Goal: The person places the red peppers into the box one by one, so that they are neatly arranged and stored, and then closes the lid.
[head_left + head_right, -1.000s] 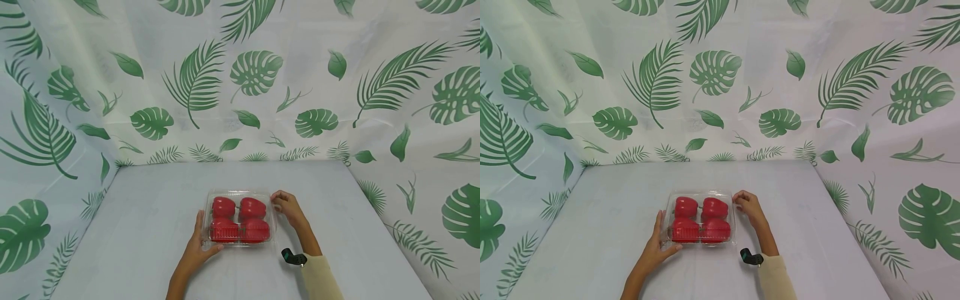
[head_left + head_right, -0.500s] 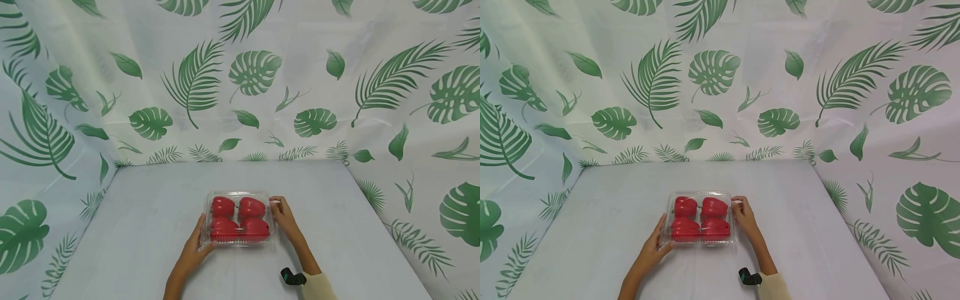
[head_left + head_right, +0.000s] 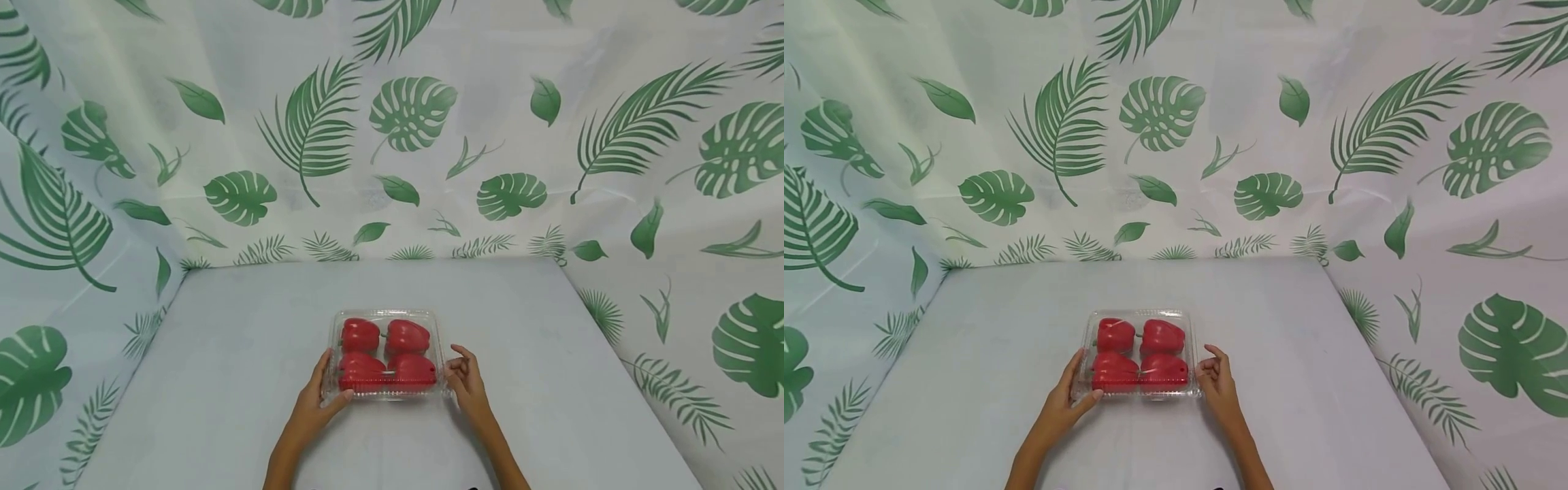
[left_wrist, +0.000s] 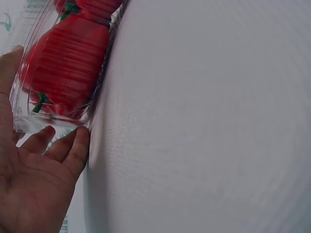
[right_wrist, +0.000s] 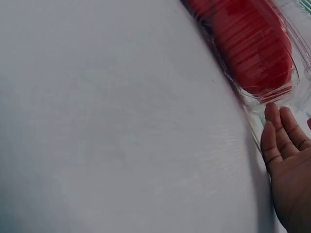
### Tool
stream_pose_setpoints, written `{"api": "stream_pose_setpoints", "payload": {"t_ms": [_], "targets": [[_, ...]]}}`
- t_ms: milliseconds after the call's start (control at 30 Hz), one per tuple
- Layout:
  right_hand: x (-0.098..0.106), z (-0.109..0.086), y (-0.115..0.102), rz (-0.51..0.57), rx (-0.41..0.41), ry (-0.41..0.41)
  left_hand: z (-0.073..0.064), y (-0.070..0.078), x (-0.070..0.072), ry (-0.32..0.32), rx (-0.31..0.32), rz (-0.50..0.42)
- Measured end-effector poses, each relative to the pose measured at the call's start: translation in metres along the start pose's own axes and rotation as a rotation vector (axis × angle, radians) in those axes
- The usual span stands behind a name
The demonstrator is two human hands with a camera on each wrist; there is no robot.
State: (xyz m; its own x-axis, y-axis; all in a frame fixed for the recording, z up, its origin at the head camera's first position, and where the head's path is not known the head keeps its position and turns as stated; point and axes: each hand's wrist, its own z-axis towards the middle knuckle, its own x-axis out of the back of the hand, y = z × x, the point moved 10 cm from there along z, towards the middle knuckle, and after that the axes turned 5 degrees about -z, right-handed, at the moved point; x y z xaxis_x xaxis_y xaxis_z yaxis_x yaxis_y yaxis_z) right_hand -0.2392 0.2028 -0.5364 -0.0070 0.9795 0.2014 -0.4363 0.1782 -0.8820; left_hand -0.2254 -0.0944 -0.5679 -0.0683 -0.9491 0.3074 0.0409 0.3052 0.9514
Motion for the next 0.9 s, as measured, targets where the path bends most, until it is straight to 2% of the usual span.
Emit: {"api": "stream_pose_setpoints", "payload": {"t_ms": [100, 300, 433, 533, 700, 900], "targets": [[-0.002, -0.005, -0.005, 0.085, 0.024, -0.074, 0.0, 0.0, 0.0, 0.004, 0.008, -0.007], [-0.01, -0.013, 0.002, 0.135, -0.124, -0.31, 0.001, 0.001, 0.0, 0.006, 0.007, -0.012], [-0.019, -0.019, 0.001, 0.171, -0.175, -0.459, 0.0, 0.0, -0.001, 0.001, 0.005, -0.022], [-0.021, -0.022, 0.005, 0.19, -0.233, -0.497, 0.0, 0.0, -0.001, -0.005, -0.007, -0.03], [-0.022, -0.026, 0.017, 0.23, -0.39, -0.498, 0.0, 0.003, -0.002, -0.012, -0.035, -0.033], [-0.024, -0.029, 0.017, 0.274, -0.406, -0.573, 0.0, 0.003, -0.001, -0.005, -0.024, -0.03]]}}
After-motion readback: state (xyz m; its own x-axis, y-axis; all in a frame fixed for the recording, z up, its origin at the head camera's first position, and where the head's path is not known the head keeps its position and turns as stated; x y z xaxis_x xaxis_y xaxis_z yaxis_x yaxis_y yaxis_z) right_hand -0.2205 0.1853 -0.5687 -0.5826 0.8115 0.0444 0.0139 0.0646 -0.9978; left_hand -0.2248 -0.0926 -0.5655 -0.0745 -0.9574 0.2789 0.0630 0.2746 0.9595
